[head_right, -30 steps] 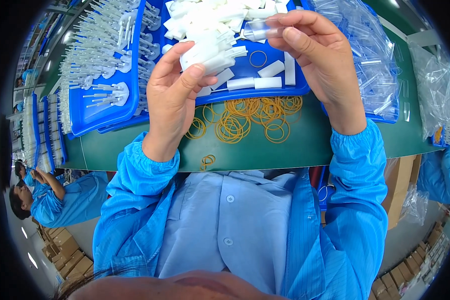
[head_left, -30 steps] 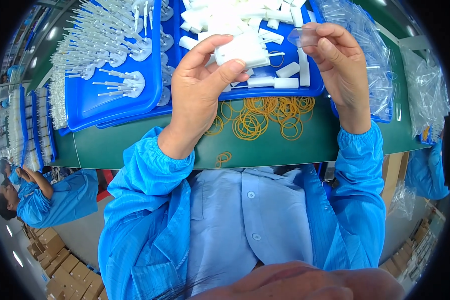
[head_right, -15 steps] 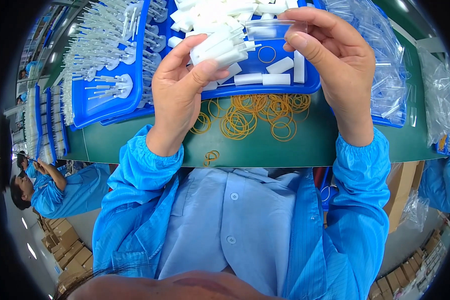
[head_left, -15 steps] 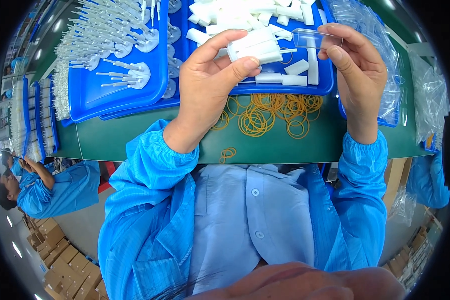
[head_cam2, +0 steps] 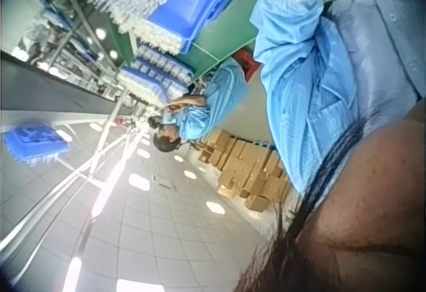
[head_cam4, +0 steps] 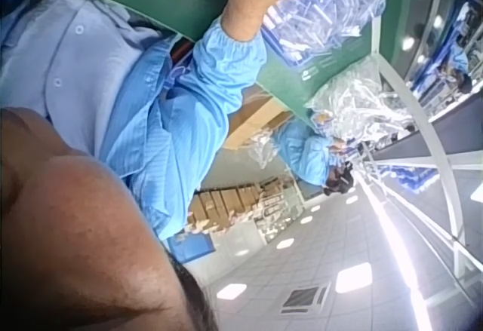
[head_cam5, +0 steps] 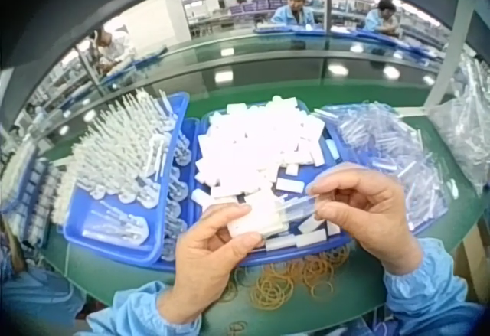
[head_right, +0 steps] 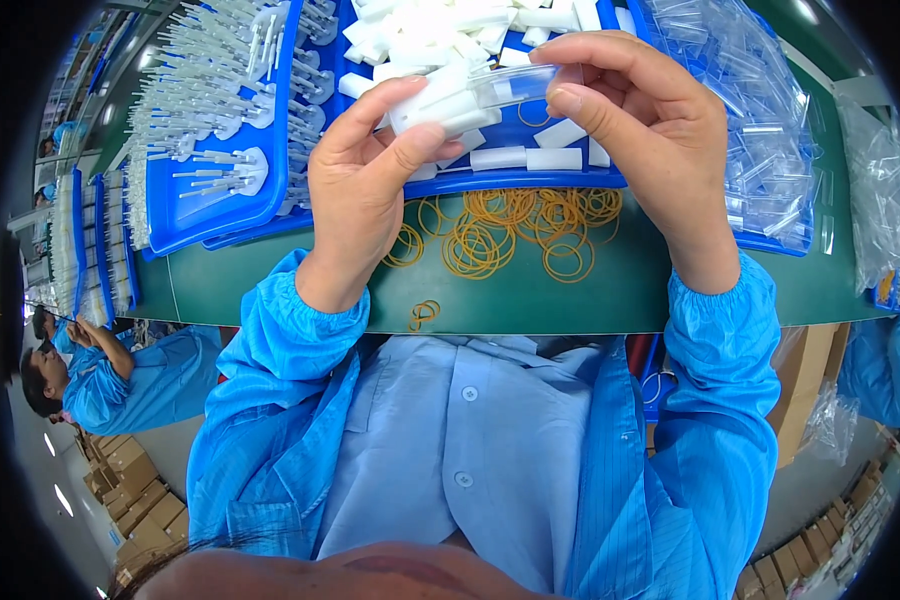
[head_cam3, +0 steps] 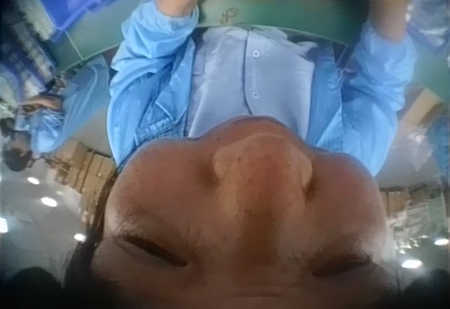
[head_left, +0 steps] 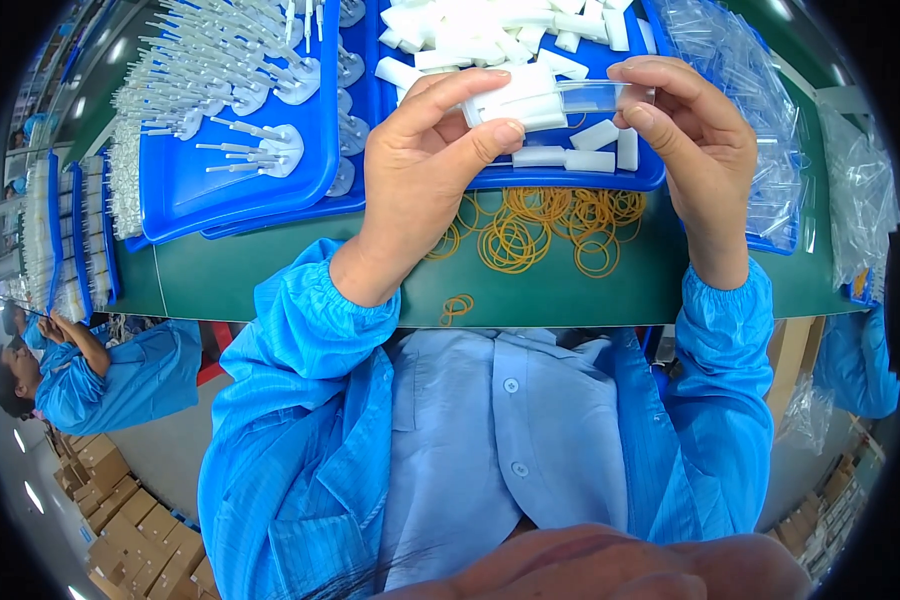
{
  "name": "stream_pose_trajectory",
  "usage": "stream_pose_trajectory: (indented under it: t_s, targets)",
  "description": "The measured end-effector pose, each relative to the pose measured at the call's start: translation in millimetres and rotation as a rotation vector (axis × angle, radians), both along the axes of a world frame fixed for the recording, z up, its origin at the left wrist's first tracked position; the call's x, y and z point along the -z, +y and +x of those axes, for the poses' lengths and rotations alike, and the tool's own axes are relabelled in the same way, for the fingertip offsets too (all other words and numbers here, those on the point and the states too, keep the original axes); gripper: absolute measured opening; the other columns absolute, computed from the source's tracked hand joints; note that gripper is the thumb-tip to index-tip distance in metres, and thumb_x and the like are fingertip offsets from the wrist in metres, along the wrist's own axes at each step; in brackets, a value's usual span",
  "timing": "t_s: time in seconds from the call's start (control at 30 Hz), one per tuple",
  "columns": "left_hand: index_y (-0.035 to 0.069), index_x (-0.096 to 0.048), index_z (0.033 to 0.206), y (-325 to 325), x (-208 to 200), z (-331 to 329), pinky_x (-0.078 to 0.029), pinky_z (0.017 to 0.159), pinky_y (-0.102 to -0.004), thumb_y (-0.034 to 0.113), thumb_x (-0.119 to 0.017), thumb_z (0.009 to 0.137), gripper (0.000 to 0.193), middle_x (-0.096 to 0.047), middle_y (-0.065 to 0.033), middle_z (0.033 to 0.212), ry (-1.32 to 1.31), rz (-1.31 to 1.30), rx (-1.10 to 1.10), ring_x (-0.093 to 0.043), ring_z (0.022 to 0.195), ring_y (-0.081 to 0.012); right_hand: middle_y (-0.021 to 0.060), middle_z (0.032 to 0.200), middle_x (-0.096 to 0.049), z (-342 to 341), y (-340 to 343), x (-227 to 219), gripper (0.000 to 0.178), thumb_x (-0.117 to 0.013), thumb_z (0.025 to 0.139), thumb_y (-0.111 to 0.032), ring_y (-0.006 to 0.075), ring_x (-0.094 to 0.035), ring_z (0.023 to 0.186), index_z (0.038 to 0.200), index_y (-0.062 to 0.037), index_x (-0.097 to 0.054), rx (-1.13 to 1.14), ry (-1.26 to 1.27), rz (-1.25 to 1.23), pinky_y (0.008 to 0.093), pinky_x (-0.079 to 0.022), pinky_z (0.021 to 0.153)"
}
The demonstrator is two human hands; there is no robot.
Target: The person assembles small plastic components into clear cases and secures them with rubber bands by hand.
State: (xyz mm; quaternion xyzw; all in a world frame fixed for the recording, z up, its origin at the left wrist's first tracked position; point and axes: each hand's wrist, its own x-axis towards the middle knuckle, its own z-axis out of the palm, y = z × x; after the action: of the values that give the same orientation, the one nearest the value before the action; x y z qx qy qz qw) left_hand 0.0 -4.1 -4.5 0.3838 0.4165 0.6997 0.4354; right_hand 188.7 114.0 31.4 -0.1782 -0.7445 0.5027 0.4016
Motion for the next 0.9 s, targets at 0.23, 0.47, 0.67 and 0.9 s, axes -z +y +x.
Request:
stream_pose_trajectory:
  t_s: [0.23, 0.47, 0.67, 0.9]
  targets:
    - [-0.001, -0.061, 0.115, -1, -2, 1, -0.052, 0.078, -0.0263, -0.005, -0.067, 0.082, 0.033, -0.053, -0.0094, 0.11, -0.029, -0.018, -0.011, -0.061, 0.091, -0.017, 0.0059, 0.087, -0.064, -1, -3, -2, 0.023, -0.067, 0.082, 0.0, 0.0108, -0.061, 0.079, 0.105, 0.0011, -0.066, -0.015, 0.007, -0.12, 0.021, -0.049, 0.07]
    - [-0.001, -0.061, 0.111, 0, -5, 4, -0.054, 0.078, -0.0262, -0.005, -0.067, 0.082, 0.03, -0.053, -0.0095, 0.11, -0.013, -0.027, -0.034, -0.062, 0.09, -0.0179, 0.0061, 0.091, -0.063, -5, -4, 3, 0.023, -0.068, 0.081, 0.001, 0.0104, -0.06, 0.08, 0.105, 0.0019, -0.066, -0.011, 0.012, -0.092, 0.0201, -0.048, 0.071]
    - [-0.001, -0.063, 0.107, 0, -1, -1, -0.054, 0.079, -0.0256, -0.005, -0.068, 0.081, 0.027, -0.051, -0.0089, 0.11, 0.004, -0.002, -0.018, -0.061, 0.089, -0.0171, 0.0058, 0.092, -0.063, -7, -9, 0, 0.023, -0.068, 0.081, 0.001, 0.0099, -0.059, 0.08, 0.104, 0.0012, -0.067, 0.032, -0.024, -0.102, 0.0204, -0.047, 0.07]
    - [0.001, -0.068, 0.097, 0, 0, -1, -0.053, 0.074, -0.0238, -0.002, -0.071, 0.08, 0.018, -0.05, -0.0074, 0.11, 0.048, 0.018, -0.064, -0.057, 0.091, -0.0134, 0.0064, 0.095, -0.063, -7, -6, 2, 0.022, -0.067, 0.082, 0.002, 0.0106, -0.061, 0.084, 0.104, 0.0008, -0.067, 0.016, -0.034, -0.145, 0.0205, -0.049, 0.072]
